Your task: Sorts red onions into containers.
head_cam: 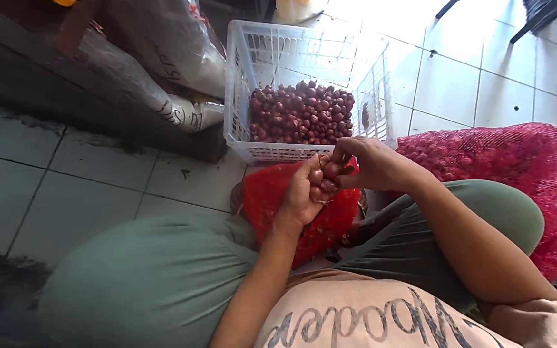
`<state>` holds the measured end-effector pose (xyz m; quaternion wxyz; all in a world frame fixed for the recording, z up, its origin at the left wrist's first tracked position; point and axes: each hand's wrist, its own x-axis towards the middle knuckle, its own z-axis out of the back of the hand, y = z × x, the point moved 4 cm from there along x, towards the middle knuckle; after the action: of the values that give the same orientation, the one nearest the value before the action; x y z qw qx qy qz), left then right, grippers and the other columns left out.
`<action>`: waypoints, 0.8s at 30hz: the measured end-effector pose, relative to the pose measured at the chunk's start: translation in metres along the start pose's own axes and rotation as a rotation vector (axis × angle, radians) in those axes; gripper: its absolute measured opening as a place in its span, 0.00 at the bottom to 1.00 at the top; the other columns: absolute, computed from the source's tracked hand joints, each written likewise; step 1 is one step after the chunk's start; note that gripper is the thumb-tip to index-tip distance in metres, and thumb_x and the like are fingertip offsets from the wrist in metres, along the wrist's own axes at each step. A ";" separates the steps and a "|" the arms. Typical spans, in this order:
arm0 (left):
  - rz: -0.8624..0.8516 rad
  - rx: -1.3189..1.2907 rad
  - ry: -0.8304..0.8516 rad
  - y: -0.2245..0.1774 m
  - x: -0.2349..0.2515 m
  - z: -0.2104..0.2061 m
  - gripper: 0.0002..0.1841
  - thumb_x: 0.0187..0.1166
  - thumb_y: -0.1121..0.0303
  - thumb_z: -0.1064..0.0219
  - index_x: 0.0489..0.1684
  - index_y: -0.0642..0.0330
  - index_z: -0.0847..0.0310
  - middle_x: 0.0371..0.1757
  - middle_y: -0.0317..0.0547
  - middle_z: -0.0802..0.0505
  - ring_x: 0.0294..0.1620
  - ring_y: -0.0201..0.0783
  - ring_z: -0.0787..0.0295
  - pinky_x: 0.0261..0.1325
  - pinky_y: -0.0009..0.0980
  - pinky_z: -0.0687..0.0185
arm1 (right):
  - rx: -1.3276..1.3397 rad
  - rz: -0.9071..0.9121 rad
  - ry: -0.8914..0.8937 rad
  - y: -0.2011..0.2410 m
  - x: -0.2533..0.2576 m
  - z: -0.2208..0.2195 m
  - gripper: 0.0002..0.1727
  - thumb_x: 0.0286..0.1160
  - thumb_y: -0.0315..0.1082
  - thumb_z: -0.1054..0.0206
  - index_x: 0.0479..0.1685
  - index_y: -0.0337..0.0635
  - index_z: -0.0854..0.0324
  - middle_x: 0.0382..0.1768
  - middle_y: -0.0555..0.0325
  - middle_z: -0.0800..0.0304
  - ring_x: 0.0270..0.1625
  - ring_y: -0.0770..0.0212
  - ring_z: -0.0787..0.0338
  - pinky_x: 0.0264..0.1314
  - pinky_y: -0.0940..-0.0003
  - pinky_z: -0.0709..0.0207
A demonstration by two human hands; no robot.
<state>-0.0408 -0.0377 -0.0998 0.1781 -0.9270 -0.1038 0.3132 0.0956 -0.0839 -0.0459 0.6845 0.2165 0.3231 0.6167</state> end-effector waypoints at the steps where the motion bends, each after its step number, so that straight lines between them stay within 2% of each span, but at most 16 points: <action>1: -0.006 -0.012 -0.006 0.000 0.000 0.000 0.25 0.93 0.51 0.61 0.36 0.51 0.18 0.20 0.32 0.19 0.15 0.23 0.24 0.24 0.17 0.21 | 0.005 0.025 -0.011 0.000 0.000 0.000 0.12 0.59 0.33 0.22 0.39 0.39 0.16 0.39 0.54 0.11 0.43 0.60 0.13 0.46 0.60 0.21; 2: -0.012 -0.017 -0.013 -0.001 0.000 0.001 0.25 0.93 0.51 0.60 0.36 0.51 0.18 0.20 0.32 0.18 0.15 0.23 0.24 0.24 0.17 0.21 | 0.011 0.042 -0.010 0.001 -0.001 0.001 0.11 0.59 0.33 0.24 0.39 0.40 0.16 0.38 0.55 0.11 0.43 0.62 0.13 0.46 0.63 0.21; 5: -0.005 -0.004 -0.037 -0.001 -0.001 0.001 0.25 0.94 0.51 0.61 0.34 0.51 0.20 0.21 0.33 0.19 0.17 0.24 0.24 0.25 0.17 0.21 | 0.037 0.032 0.051 0.003 -0.001 0.003 0.18 0.62 0.32 0.23 0.53 0.42 0.15 0.44 0.57 0.09 0.50 0.60 0.12 0.57 0.57 0.20; 6: 0.001 -0.004 -0.048 0.000 -0.001 0.002 0.25 0.94 0.51 0.60 0.34 0.51 0.21 0.21 0.33 0.19 0.17 0.24 0.23 0.26 0.17 0.20 | 0.040 0.040 0.054 0.003 -0.001 0.002 0.18 0.63 0.31 0.23 0.54 0.41 0.14 0.44 0.56 0.09 0.50 0.60 0.12 0.58 0.56 0.20; 8: 0.011 -0.009 -0.040 0.001 -0.001 0.002 0.26 0.94 0.50 0.61 0.32 0.51 0.21 0.20 0.33 0.19 0.17 0.24 0.22 0.27 0.18 0.19 | 0.032 0.062 0.036 0.004 -0.001 0.000 0.14 0.63 0.31 0.23 0.49 0.40 0.14 0.42 0.56 0.09 0.47 0.60 0.11 0.55 0.57 0.20; 11: 0.019 0.005 0.003 0.002 -0.001 0.000 0.26 0.94 0.51 0.62 0.31 0.50 0.20 0.19 0.31 0.20 0.14 0.22 0.27 0.21 0.15 0.26 | -0.006 0.088 0.030 0.003 0.000 -0.002 0.12 0.58 0.33 0.23 0.40 0.41 0.16 0.37 0.56 0.12 0.43 0.61 0.14 0.46 0.59 0.22; 14: 0.040 -0.007 0.013 0.003 -0.001 -0.002 0.26 0.94 0.51 0.62 0.32 0.50 0.20 0.18 0.31 0.20 0.14 0.22 0.27 0.20 0.15 0.26 | 0.002 0.100 -0.001 0.005 -0.002 0.001 0.12 0.54 0.33 0.24 0.37 0.41 0.16 0.35 0.57 0.13 0.41 0.61 0.14 0.43 0.61 0.22; 16: 0.027 -0.037 -0.007 0.003 -0.001 -0.002 0.26 0.94 0.52 0.61 0.34 0.51 0.18 0.20 0.32 0.18 0.16 0.23 0.23 0.26 0.17 0.20 | 0.093 0.127 -0.093 0.003 -0.004 0.011 0.11 0.56 0.32 0.27 0.38 0.40 0.16 0.36 0.59 0.11 0.40 0.68 0.14 0.41 0.68 0.23; 18: 0.006 -0.115 -0.010 0.004 0.000 0.001 0.25 0.94 0.54 0.62 0.45 0.54 0.16 0.31 0.37 0.09 0.29 0.29 0.10 0.42 0.25 0.10 | 0.186 0.078 -0.305 -0.005 -0.007 0.025 0.12 0.63 0.31 0.31 0.46 0.37 0.18 0.42 0.60 0.09 0.43 0.74 0.13 0.42 0.74 0.20; 19: -0.011 -0.160 -0.011 0.005 0.002 0.002 0.26 0.94 0.55 0.63 0.51 0.55 0.16 0.37 0.41 0.06 0.37 0.32 0.07 0.49 0.28 0.10 | 0.164 0.005 -0.427 -0.008 -0.009 0.031 0.16 0.69 0.31 0.32 0.54 0.36 0.19 0.48 0.57 0.09 0.47 0.71 0.12 0.45 0.74 0.18; 20: -0.037 -0.189 -0.032 0.005 0.003 0.003 0.25 0.94 0.56 0.64 0.51 0.55 0.17 0.38 0.40 0.06 0.37 0.32 0.07 0.49 0.27 0.10 | 0.108 -0.075 -0.499 -0.008 -0.010 0.035 0.20 0.73 0.33 0.32 0.63 0.35 0.21 0.57 0.50 0.12 0.53 0.66 0.12 0.50 0.70 0.18; 21: -0.070 -0.211 -0.052 0.005 0.004 0.003 0.24 0.94 0.56 0.63 0.48 0.54 0.17 0.36 0.39 0.07 0.33 0.31 0.08 0.44 0.25 0.10 | 0.059 -0.125 -0.526 -0.006 -0.012 0.032 0.23 0.75 0.36 0.30 0.66 0.34 0.21 0.61 0.44 0.15 0.56 0.59 0.12 0.51 0.65 0.17; 23: -0.136 -0.240 -0.070 0.003 0.006 0.006 0.23 0.94 0.56 0.61 0.40 0.51 0.18 0.32 0.36 0.09 0.24 0.25 0.14 0.32 0.18 0.15 | 0.061 -0.118 -0.452 0.005 -0.012 0.008 0.21 0.74 0.39 0.26 0.60 0.34 0.16 0.56 0.42 0.13 0.49 0.55 0.11 0.47 0.61 0.15; 24: -0.170 -0.236 -0.078 0.003 0.006 0.006 0.23 0.94 0.56 0.60 0.35 0.49 0.19 0.28 0.33 0.12 0.18 0.21 0.21 0.23 0.14 0.23 | 0.101 -0.102 -0.361 0.011 -0.012 -0.011 0.22 0.73 0.42 0.24 0.59 0.36 0.16 0.56 0.43 0.13 0.50 0.54 0.11 0.47 0.59 0.15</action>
<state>-0.0394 -0.0366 -0.1085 0.0895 -0.9166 -0.2249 0.3182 0.0796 -0.0950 -0.0443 0.7498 0.3412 0.2360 0.5154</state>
